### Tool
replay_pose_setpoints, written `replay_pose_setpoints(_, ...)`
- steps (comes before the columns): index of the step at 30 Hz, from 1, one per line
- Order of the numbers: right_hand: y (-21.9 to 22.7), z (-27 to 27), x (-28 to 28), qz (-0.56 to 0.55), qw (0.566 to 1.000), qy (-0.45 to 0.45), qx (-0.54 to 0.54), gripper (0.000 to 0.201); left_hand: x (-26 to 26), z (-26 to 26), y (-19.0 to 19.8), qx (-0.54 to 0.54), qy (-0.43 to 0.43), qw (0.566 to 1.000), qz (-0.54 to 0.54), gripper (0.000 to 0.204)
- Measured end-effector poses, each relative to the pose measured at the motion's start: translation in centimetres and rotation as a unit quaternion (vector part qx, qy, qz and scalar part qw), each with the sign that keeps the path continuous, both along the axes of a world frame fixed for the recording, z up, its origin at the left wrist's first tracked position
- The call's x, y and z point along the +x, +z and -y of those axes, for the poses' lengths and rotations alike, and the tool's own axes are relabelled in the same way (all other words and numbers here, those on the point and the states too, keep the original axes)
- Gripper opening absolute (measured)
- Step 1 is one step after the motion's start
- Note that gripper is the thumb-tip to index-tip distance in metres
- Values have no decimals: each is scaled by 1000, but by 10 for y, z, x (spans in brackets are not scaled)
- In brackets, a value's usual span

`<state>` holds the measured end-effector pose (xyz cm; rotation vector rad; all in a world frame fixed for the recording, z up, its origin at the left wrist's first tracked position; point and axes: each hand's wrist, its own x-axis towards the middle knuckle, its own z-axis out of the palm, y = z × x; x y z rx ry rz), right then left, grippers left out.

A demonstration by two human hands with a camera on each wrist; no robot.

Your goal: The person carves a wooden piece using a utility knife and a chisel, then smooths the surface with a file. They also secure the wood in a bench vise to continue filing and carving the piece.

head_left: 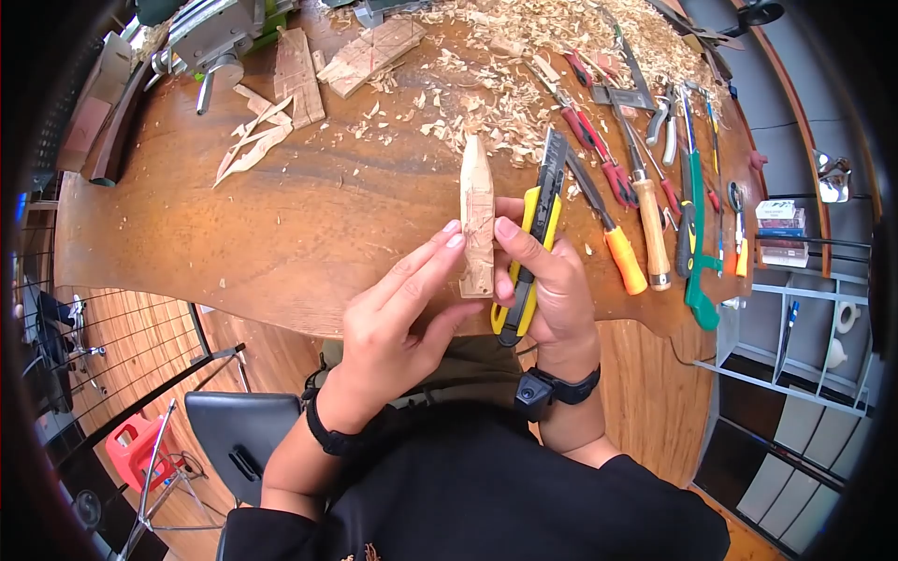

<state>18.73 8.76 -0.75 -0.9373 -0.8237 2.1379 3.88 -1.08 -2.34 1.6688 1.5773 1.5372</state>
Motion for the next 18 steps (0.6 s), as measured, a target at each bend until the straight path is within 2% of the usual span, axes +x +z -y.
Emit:
replay_pose_setpoints(4,-1,-3,2,-24,999,34,-1,33,0,0,1,-11,5,1000,5,58)
replay_pose_setpoints(9,-2,-4,4,-37,998,41,-11,33,3,0,2,-2,34,999,25,51)
replay_pose_setpoints(18,1,-4,5,-44,998,46,-22,36,6,-2,5,-6,43,998,35,50)
